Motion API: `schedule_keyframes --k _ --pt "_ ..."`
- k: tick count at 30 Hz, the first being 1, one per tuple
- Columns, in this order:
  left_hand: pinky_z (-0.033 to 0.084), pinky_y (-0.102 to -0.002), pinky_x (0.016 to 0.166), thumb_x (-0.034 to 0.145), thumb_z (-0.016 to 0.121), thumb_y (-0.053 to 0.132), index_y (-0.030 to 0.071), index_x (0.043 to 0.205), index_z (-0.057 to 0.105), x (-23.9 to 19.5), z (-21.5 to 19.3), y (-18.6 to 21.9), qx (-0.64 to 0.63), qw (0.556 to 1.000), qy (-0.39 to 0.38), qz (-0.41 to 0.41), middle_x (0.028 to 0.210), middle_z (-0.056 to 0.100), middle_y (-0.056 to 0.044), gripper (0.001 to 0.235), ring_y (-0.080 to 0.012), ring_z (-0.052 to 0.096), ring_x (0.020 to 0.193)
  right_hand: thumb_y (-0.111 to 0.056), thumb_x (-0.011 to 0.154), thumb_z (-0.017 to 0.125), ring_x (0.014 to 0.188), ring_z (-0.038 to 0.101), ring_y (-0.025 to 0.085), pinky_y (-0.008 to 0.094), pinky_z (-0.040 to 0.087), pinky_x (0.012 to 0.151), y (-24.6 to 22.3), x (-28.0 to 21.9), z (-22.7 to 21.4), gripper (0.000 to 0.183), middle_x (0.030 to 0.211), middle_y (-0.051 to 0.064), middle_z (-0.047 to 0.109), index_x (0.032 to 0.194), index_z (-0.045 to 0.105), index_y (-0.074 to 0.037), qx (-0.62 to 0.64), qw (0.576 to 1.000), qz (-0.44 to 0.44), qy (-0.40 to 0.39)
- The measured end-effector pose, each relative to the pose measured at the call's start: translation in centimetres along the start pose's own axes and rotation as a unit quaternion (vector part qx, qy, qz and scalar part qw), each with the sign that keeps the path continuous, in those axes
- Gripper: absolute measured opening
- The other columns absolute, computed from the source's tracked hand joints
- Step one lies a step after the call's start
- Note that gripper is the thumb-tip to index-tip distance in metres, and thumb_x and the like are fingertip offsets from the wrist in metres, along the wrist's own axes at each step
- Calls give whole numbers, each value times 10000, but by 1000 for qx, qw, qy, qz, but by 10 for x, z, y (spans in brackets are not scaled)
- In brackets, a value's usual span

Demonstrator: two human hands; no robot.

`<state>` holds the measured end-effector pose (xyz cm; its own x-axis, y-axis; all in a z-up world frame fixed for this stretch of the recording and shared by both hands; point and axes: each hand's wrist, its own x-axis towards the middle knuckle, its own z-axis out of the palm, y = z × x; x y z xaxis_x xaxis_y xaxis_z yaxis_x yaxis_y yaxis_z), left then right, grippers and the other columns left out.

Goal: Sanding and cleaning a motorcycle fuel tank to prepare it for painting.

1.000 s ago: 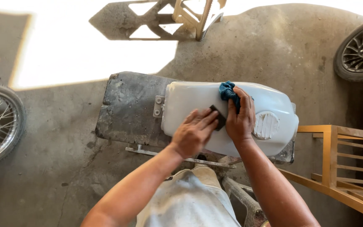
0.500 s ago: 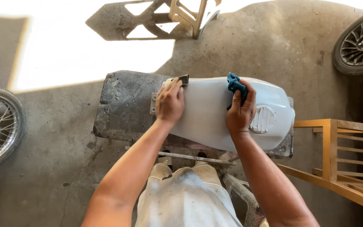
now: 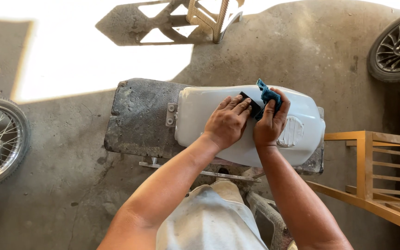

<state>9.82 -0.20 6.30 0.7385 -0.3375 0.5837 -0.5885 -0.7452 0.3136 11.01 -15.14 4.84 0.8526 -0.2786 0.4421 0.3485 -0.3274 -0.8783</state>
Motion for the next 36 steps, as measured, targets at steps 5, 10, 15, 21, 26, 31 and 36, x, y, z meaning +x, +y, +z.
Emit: schedule_keyframes --k 5,10,15,21,26,31,36 --pt "424 -458 1140 1023 558 115 45 1227 728 -33 -19 -60 -25 997 -62 -43 1361 682 -128 274 -303 626 1272 -116 1156 461 1235 561 153 296 429 1133 15 0 -4 245 1344 62 612 1385 537 -74 90 996 16 10" --pt "397 -492 1157 925 599 126 33 1209 732 -35 -13 -52 -37 992 -39 -113 1371 673 -131 327 -300 625 1298 -121 1134 489 1122 587 139 266 466 1017 0 -3 1 240 1262 67 661 1359 560 -77 10 998 56 18" --pt "393 -465 1132 909 549 117 16 1173 733 19 19 -11 -45 996 -63 -42 1328 686 -145 337 -321 629 1275 -118 1134 524 1077 568 113 248 482 981 29 6 -12 235 1218 32 625 1361 573 -78 52 995 89 11" --pt "413 -471 1170 1029 580 97 -5 1214 722 -52 -16 -41 -11 987 -15 -157 1340 671 -167 255 -304 620 1288 -115 1145 580 1112 594 132 270 508 1020 49 55 -65 189 1223 22 636 1329 612 -83 152 981 119 37" --pt "421 -479 1133 928 580 62 -40 1211 707 -18 -3 -20 -12 985 3 -173 1339 674 -208 327 -345 618 1274 -151 1056 642 1020 623 147 301 512 909 14 59 -65 205 1141 74 689 1258 650 -119 -187 969 122 -105" --pt "410 -476 1144 919 518 132 -41 1176 691 43 36 26 -25 991 -89 -98 1342 661 -216 355 -370 587 1303 -188 1005 675 986 680 117 303 514 895 -1 76 -69 258 1066 71 743 1251 680 -113 -220 949 150 -172" --pt "434 -498 1140 943 498 80 -17 1208 715 7 16 6 46 984 -16 -170 1342 678 -183 356 -339 626 1276 -157 1044 616 959 625 98 251 501 876 30 89 -97 250 1040 25 718 1281 648 -83 -90 952 111 -272"
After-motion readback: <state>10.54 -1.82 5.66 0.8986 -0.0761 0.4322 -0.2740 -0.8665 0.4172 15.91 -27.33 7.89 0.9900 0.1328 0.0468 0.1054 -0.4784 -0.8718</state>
